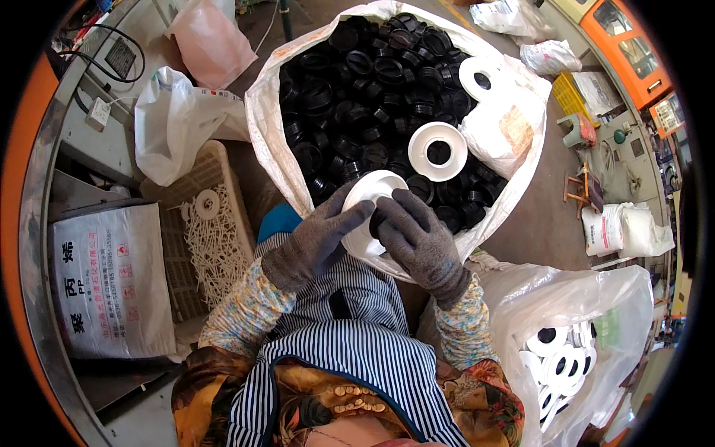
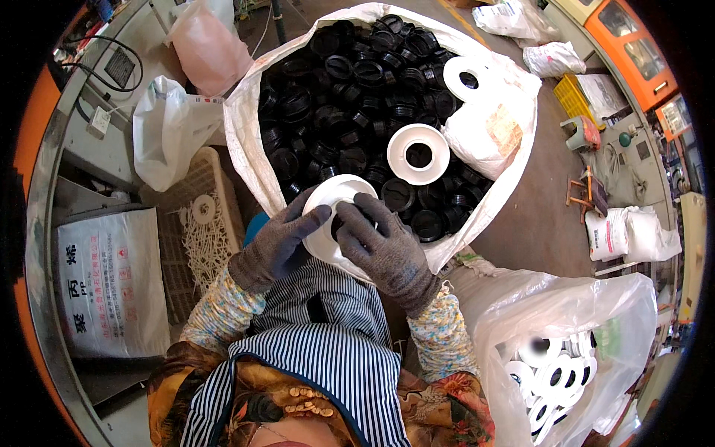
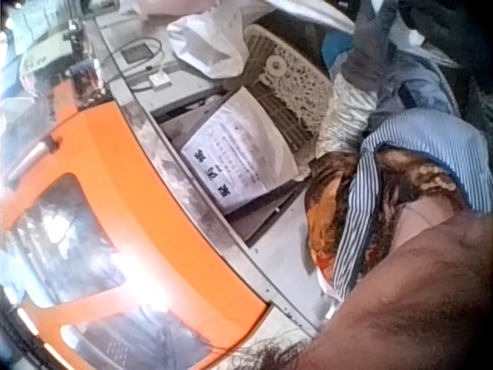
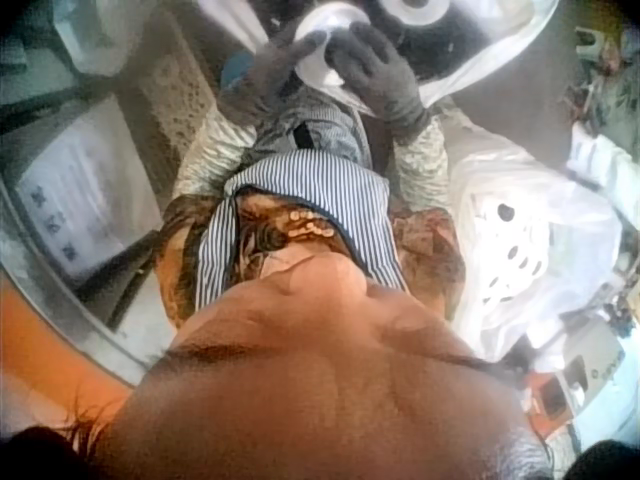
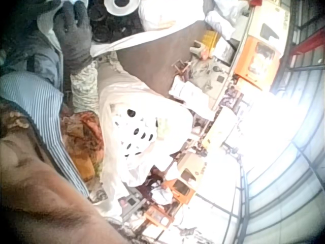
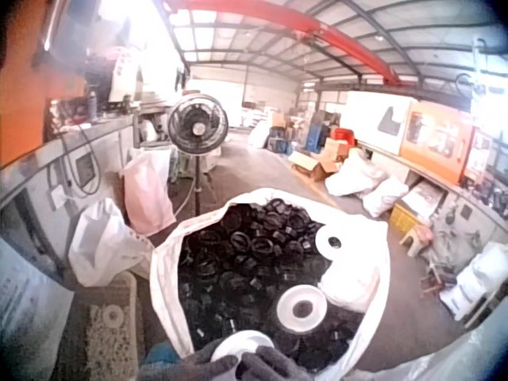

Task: The person repeatedly picks white plastic rings and black plastic caps from a large sack, fits each cap into a ring, and places the assembled units into a nearby plastic bag. The process is continuous and repetitive throughout the clip.

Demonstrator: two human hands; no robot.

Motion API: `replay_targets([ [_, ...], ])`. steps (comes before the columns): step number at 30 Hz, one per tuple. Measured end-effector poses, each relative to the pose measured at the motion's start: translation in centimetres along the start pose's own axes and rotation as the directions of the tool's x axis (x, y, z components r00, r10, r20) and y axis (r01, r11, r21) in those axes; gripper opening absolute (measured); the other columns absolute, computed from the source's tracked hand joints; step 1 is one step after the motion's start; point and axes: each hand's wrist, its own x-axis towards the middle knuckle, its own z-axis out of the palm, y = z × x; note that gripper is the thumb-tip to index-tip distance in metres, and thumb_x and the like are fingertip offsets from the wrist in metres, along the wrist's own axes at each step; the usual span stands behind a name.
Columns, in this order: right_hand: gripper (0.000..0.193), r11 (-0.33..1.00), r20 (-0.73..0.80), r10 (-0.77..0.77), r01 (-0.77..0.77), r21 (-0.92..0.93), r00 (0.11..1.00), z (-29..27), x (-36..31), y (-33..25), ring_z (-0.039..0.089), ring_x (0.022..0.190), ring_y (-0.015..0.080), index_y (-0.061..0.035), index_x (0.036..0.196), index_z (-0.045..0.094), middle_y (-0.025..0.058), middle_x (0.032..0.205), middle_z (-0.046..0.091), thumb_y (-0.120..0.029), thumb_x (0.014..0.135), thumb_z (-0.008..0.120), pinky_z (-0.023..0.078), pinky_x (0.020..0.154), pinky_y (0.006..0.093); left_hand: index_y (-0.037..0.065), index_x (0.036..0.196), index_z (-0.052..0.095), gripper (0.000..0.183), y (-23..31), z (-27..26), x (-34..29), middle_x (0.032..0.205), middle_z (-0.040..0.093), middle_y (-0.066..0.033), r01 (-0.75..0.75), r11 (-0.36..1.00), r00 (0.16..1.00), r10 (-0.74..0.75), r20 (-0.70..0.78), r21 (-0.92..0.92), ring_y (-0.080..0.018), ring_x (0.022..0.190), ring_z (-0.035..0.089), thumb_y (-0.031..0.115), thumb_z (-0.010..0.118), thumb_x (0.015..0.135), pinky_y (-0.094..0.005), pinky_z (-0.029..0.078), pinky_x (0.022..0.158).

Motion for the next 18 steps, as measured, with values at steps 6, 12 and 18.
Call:
replay_targets([
  [6,0.039,0.999,-0.028,-0.020,0.021,0.034,0.999,0.2,0.0,0.4,0.052,0.127,0.0361,-0.0117,0.111,0.064,0.0081,0.135,0.055,-0.015,0.074,0.072,0.057,0.094,0.0463,0.016,0.149,0.039,0.079,-0.4,-0.2,0.5,0.143,0.041,-0.0271,0.320,0.852,0.947,-0.269,0.178,-0.415,-0.0426,0.128,0.052,0.000,0.071,0.079,-0.0464,0.051,0.105],
  [12,0.046,0.997,-0.021,0.041,-0.039,0.066,0.999,0.6,-0.1,0.8,0.060,0.118,0.0373,-0.0086,0.113,0.061,0.0138,0.133,0.056,-0.024,0.073,0.078,0.060,0.086,0.0432,0.021,0.152,0.035,0.083,-0.5,-0.1,0.7,0.146,0.038,-0.0265,0.092,0.956,0.995,-0.075,0.069,-0.279,-0.0428,0.130,0.051,0.000,0.072,0.080,-0.0465,0.051,0.106],
  [18,0.094,0.789,-0.010,0.537,-0.498,0.359,0.843,1.3,0.4,-0.7,0.061,0.117,0.0420,0.0007,0.143,0.040,0.0271,0.133,0.055,-0.049,0.076,0.082,0.059,0.082,0.0444,0.025,0.153,0.031,0.074,-0.2,1.8,0.6,0.147,0.036,-0.0264,0.001,0.998,0.998,0.002,-0.058,0.066,-0.0426,0.131,0.050,0.007,0.066,0.090,-0.0450,0.049,0.107],
])
